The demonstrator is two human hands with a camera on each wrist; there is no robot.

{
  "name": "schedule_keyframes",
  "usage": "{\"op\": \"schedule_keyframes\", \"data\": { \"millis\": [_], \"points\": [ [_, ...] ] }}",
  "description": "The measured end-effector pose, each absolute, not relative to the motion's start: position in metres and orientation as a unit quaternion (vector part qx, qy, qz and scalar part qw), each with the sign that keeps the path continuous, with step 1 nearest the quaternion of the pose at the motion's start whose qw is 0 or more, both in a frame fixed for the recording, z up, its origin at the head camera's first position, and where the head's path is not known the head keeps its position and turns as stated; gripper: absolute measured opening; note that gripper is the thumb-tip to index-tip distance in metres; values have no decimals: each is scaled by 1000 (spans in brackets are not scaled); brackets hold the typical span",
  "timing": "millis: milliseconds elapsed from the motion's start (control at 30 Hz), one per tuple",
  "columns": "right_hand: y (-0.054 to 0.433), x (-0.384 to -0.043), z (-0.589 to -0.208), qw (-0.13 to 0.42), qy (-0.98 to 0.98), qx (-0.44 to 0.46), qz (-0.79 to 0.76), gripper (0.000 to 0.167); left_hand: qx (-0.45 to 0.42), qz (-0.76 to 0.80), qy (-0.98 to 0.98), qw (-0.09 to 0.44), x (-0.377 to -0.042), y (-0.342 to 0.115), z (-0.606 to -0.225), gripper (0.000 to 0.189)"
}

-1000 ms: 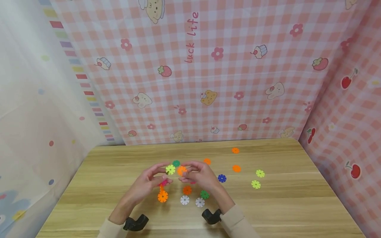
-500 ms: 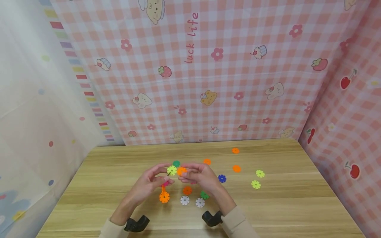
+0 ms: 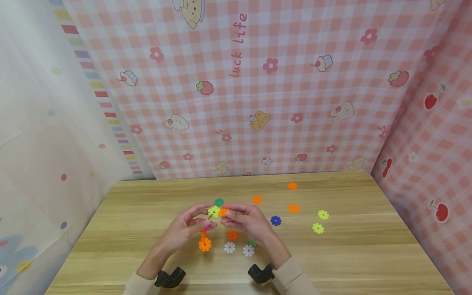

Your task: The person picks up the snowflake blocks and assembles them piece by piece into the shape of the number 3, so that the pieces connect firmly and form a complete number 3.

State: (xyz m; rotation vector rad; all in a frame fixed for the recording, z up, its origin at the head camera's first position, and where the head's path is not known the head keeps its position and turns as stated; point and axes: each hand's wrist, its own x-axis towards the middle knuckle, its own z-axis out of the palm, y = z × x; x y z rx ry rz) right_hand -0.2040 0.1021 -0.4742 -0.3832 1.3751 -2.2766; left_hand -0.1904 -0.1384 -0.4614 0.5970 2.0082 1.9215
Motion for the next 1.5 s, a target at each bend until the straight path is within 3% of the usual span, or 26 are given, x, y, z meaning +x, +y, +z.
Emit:
{"op": "schedule_keyframes", "data": {
  "millis": [200,500,833,1133,1433,1500],
  "points": [
    [91,-200,-477,162,517,-99,-835,19,197,675,697,139,-190,-137,-464,46],
    [80,-195,-478,101,498,-42,-860,17,176,691,691,122,-188,-133,-464,48],
    [78,-193,-477,106,478,-56,-870,17,160,692,693,123,-187,-134,-460,49],
    [85,-194,-475,143,490,-89,-855,40,183,690,688,135,-185,-137,-461,49],
    [87,-198,-483,136,528,-117,-830,23,186,679,697,135,-186,-138,-464,47],
    [87,-200,-485,134,534,-119,-826,26,181,676,701,135,-187,-139,-465,48]
  ]
}}
